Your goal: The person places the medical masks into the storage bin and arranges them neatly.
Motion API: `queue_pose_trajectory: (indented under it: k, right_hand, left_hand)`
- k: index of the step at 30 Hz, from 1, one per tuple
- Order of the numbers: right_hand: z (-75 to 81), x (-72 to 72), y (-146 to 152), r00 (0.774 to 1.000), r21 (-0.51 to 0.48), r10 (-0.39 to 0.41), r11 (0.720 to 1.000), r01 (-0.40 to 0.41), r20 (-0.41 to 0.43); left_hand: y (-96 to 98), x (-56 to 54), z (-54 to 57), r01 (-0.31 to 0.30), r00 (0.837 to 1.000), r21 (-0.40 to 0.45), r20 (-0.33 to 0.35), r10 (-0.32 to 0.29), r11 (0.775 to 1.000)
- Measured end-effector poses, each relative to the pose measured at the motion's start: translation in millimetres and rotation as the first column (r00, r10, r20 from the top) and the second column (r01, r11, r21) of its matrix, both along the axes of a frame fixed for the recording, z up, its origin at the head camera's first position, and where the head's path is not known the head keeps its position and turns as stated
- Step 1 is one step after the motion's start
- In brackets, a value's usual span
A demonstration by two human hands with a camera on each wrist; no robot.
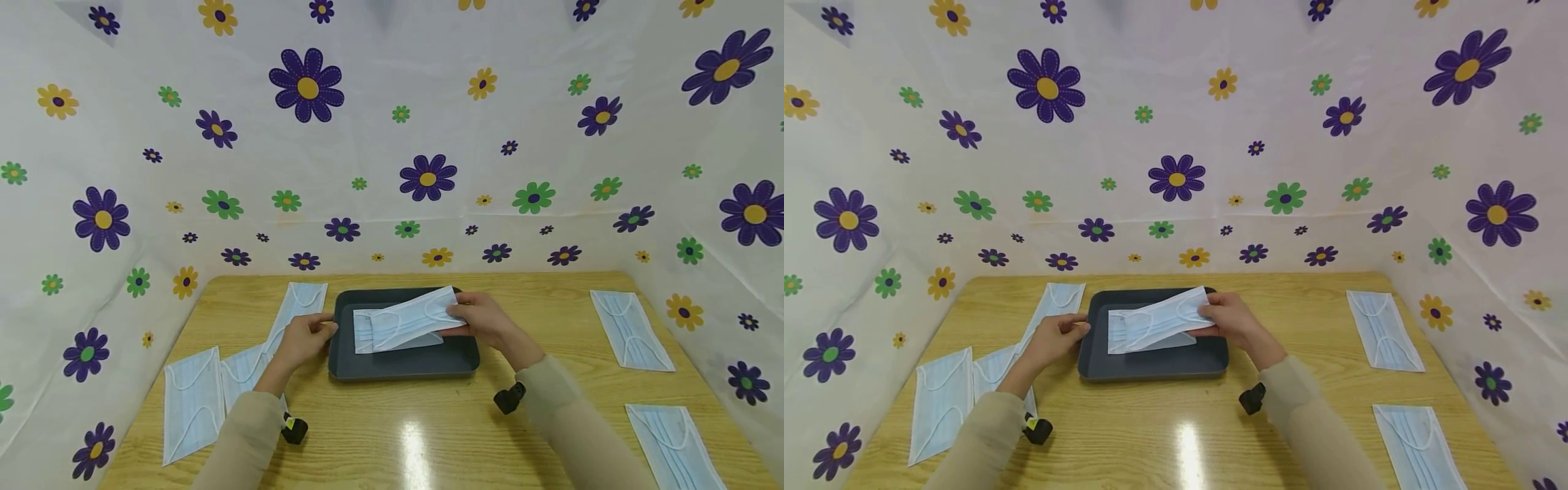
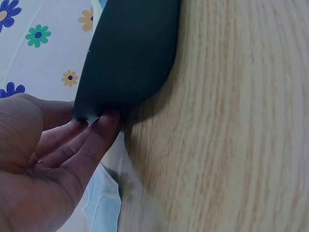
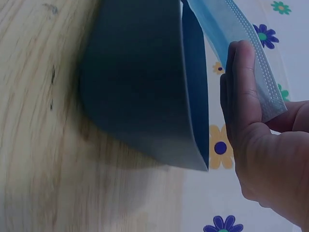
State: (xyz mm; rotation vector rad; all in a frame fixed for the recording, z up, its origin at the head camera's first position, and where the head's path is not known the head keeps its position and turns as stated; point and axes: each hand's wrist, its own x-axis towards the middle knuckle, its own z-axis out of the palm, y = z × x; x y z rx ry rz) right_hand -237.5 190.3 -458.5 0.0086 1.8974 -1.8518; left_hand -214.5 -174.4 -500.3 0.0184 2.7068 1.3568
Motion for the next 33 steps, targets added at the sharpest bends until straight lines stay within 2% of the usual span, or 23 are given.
queue_pose_trajectory:
  k: [10, 17, 22, 29, 33]
  right_hand:
    - [-10.8, -4.1, -26, 0.996, -0.013, -0.076, 0.997, 0.076, 0.043]
    - [-14.3, -5.4, -37, 0.997, -0.036, -0.065, 0.997, 0.066, 0.051]
    - [-14.5, -5.0, -41, 0.997, -0.018, -0.061, 0.998, 0.062, 0.04]
    - [-13.7, -5.5, -43, 0.997, 0.101, -0.067, 0.992, 0.07, -0.027]
    - [-13.7, -6.2, -43, 0.994, 0.233, -0.074, 0.968, 0.09, -0.078]
  left_hand:
    - [-1.2, 0.8, -1.8, 0.004, 1.0, 0.013, -0.005, -0.004, 1.0]
    - [-0.1, 1.3, -2.7, 0.001, 1.0, 0.019, -0.002, -0.001, 1.0]
    - [0.4, 0.9, -2.1, 0.004, 1.0, 0.018, -0.009, -0.003, 1.0]
    - [0.3, 0.8, -0.2, 0.005, 1.0, 0.015, -0.006, -0.005, 1.0]
    - [0.0, 0.8, 1.0, 0.001, 1.0, 0.012, -0.002, -0.001, 1.0]
